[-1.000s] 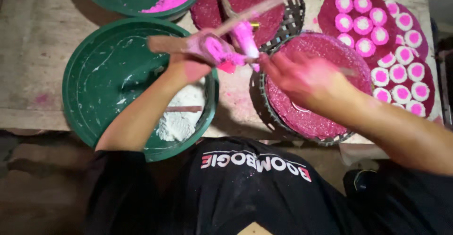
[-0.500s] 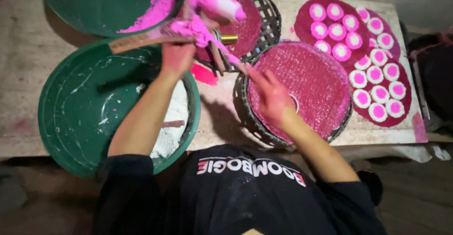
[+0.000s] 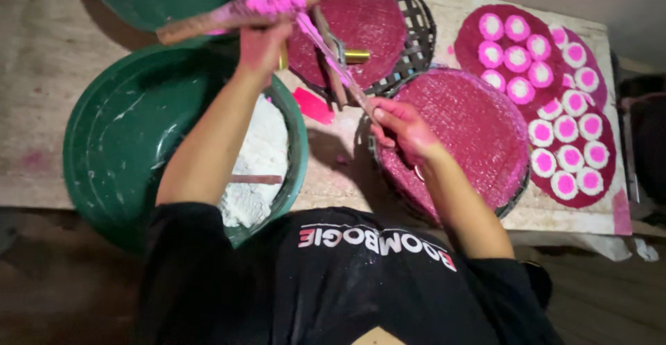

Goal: The person scoops pink paste into a metal ring mold, presses it down with a wooden tool, and then applies a white paste center to form layered circular decorations. The finished pieces are placed on a tray.

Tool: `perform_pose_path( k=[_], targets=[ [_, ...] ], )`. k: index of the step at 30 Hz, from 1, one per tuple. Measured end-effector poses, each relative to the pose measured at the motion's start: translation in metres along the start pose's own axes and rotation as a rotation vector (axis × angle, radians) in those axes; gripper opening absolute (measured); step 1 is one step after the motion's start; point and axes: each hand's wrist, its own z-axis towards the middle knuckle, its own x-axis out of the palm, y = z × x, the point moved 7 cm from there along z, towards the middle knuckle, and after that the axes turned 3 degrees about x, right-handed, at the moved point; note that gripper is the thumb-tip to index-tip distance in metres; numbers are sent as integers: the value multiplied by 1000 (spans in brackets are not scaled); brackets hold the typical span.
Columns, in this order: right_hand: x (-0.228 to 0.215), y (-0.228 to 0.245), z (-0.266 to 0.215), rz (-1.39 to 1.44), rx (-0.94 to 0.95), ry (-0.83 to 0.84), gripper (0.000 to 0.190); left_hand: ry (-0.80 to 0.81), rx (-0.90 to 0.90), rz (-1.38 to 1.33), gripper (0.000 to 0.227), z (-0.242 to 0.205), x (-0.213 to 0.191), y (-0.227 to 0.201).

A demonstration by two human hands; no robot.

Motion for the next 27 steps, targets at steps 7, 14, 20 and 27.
perform_pose_path(
  k=[7, 14, 20, 27],
  targets=[
    [17, 51, 29, 19, -165, 171, 47, 68, 235, 303, 24, -2, 6, -35],
    [46, 4, 93, 338, -66, 378, 42, 21, -97, 64, 9, -31, 29, -3],
    [10, 9, 47, -242, -164, -39, 17, -16, -65, 211, 14, 3, -31, -23],
    [35, 75, 43, -1113, -492, -405, 55, 287, 277, 345, 43, 22, -6, -25]
  ],
)
